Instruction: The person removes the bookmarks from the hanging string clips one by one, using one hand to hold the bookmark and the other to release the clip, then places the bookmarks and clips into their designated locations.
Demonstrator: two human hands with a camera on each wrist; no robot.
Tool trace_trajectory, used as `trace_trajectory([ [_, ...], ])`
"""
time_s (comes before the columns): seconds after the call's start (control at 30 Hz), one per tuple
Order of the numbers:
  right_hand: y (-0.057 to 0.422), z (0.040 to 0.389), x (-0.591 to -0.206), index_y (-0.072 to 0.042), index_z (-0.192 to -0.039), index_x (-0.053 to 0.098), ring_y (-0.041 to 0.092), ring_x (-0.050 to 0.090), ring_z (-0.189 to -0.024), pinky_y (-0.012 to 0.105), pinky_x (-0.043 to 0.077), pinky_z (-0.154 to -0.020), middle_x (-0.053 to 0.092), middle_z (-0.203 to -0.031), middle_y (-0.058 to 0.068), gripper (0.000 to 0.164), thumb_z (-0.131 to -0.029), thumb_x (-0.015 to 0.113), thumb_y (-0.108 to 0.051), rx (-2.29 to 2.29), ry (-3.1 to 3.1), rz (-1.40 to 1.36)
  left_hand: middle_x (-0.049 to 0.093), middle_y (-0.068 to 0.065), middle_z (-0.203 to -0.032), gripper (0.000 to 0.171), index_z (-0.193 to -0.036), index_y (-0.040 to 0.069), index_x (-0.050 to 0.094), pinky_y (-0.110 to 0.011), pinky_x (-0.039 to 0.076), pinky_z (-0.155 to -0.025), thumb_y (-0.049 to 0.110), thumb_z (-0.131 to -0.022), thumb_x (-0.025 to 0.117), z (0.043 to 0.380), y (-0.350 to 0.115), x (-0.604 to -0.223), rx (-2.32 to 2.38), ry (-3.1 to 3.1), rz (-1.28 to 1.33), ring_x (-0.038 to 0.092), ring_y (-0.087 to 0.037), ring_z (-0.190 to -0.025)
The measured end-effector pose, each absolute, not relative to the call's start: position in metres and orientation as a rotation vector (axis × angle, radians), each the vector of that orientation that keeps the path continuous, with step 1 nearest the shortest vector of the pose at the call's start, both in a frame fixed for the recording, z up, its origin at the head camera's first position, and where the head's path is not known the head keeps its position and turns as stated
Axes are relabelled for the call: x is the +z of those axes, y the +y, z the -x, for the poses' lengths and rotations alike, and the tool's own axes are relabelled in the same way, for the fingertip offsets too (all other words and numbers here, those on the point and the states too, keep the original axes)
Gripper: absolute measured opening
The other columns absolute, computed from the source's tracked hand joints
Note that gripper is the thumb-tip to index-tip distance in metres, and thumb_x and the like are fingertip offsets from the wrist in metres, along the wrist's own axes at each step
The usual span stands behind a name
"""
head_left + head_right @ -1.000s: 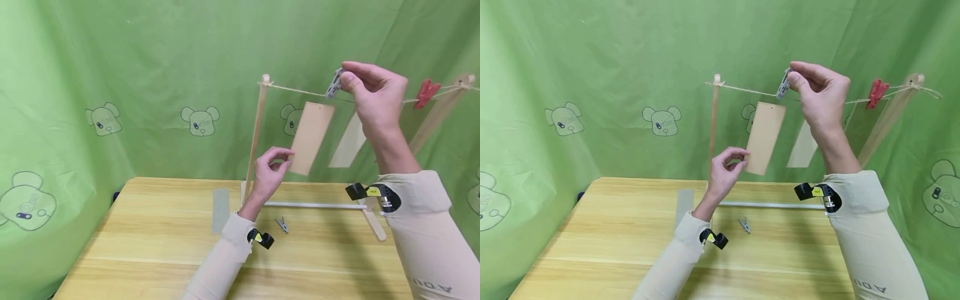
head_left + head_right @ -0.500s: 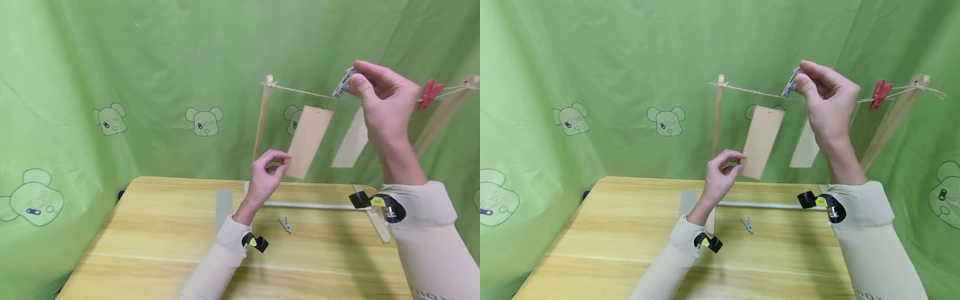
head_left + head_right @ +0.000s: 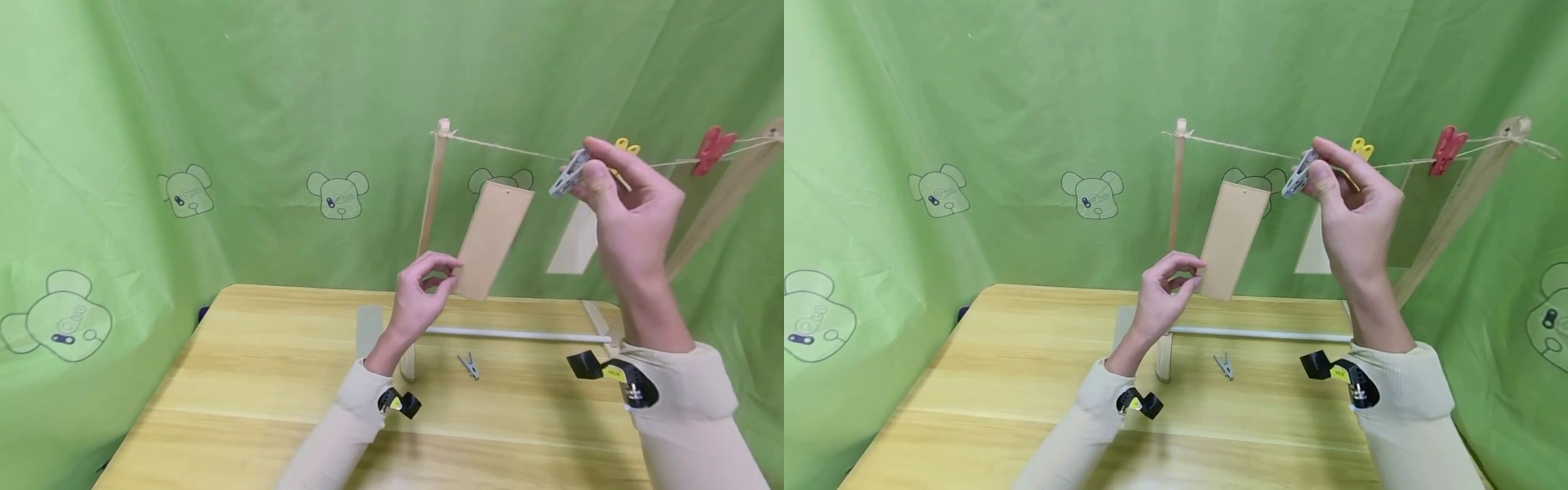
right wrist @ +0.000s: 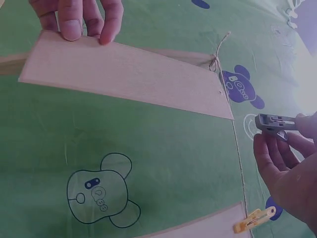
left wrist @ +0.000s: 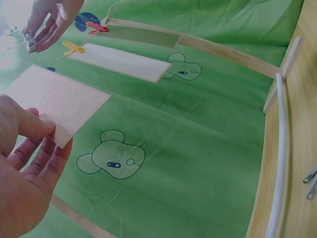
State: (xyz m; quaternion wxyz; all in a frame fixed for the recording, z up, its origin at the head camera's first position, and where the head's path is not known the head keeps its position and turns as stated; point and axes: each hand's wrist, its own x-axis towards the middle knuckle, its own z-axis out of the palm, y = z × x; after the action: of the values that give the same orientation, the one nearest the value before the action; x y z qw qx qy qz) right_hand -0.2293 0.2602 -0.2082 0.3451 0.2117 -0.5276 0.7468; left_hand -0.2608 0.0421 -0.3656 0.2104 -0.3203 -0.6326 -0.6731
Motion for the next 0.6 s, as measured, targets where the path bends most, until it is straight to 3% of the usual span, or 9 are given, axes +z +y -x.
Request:
trace_trajectory([
  [0.37,0.258,0.216,-0.233,0.016,-0.122,0.065,0.027,0.069,-0.101,0.031,0.058,-0.091,0.072,-0.113,0.023,0.034,-0.09,0.073,0.007,1.95,-1.39,-0.542,0.068,-0.016,-0.108,0.029,-0.111,-0.004,0.07,-0.04,0.063,-0.085,-0.018,-0.086,0.067,0.25,0.023,-0.368,-1.893,-1.745,0.871,0.067,-0.026,-0.096],
  [0.6,0.258,0.213,-0.247,0.017,-0.123,0.064,0.026,0.07,-0.1,0.03,0.058,-0.092,0.072,-0.113,0.024,0.033,-0.09,0.068,0.013,1.931,-1.379,-0.581,0.068,-0.015,-0.108,0.029,-0.111,-0.004,0.07,-0.038,0.063,-0.087,-0.018,-0.086,0.067,0.248,0.012,-0.374,-1.905,-1.757,0.857,0.066,-0.02,-0.097],
])
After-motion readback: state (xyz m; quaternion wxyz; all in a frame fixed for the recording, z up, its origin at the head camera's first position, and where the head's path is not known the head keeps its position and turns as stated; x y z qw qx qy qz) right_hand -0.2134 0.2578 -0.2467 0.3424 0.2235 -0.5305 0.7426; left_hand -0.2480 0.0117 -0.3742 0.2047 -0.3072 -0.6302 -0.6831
